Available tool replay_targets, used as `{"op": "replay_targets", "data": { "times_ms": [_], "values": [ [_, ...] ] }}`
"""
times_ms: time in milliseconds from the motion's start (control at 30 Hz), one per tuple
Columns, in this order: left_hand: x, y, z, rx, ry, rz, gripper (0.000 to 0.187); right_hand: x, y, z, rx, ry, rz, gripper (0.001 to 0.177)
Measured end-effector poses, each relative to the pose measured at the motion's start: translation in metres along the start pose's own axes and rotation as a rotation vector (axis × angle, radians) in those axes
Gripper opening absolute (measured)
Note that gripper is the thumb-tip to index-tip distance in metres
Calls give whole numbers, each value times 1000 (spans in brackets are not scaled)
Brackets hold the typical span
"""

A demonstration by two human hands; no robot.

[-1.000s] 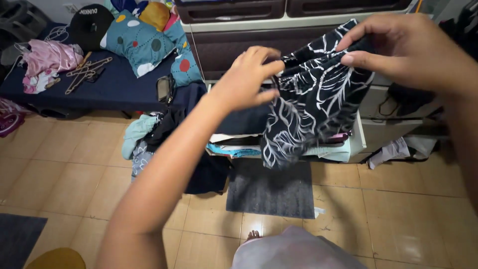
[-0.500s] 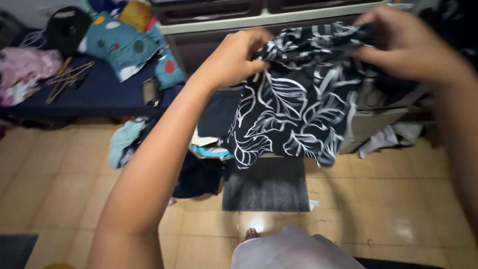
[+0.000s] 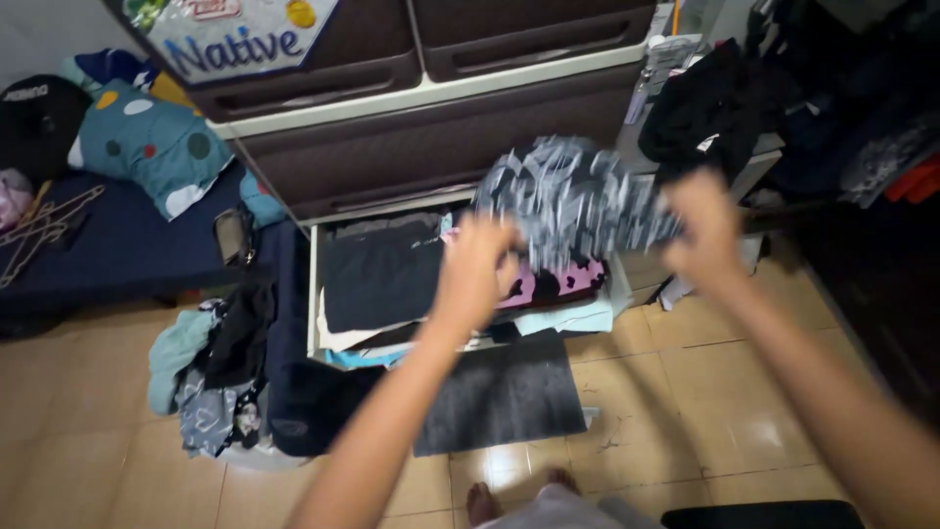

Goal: Organizing and folding clothes into a drawer.

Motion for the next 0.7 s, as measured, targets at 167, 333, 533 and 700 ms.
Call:
{"op": "replay_targets", "data": {
  "times_ms": [167,333,533,700],
  "values": [
    [-47,134,-108,-179,-265,-57,28,41,115,-137,-310,259,63,40],
    [-54,157,-140,-273,-467,-212,21,36,139,-157,-470,493,231,34],
    [-98,146,-112,-236,-405,-447,23,69,141,-113,-522,342,304,29],
    [-174,150,-51,196,-531,-1239,29,104,168,-31,-270,612,1042,29]
  ]
}}
Point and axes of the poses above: each hand's wrist, its own z-axis towards the middle knuckle, its own y-axis out of the palm, x = y × z, the point moved 5 cm from there along z, towards the middle knuckle, and after that the axes turned 13 degrees about -x, right-handed, at the moved point
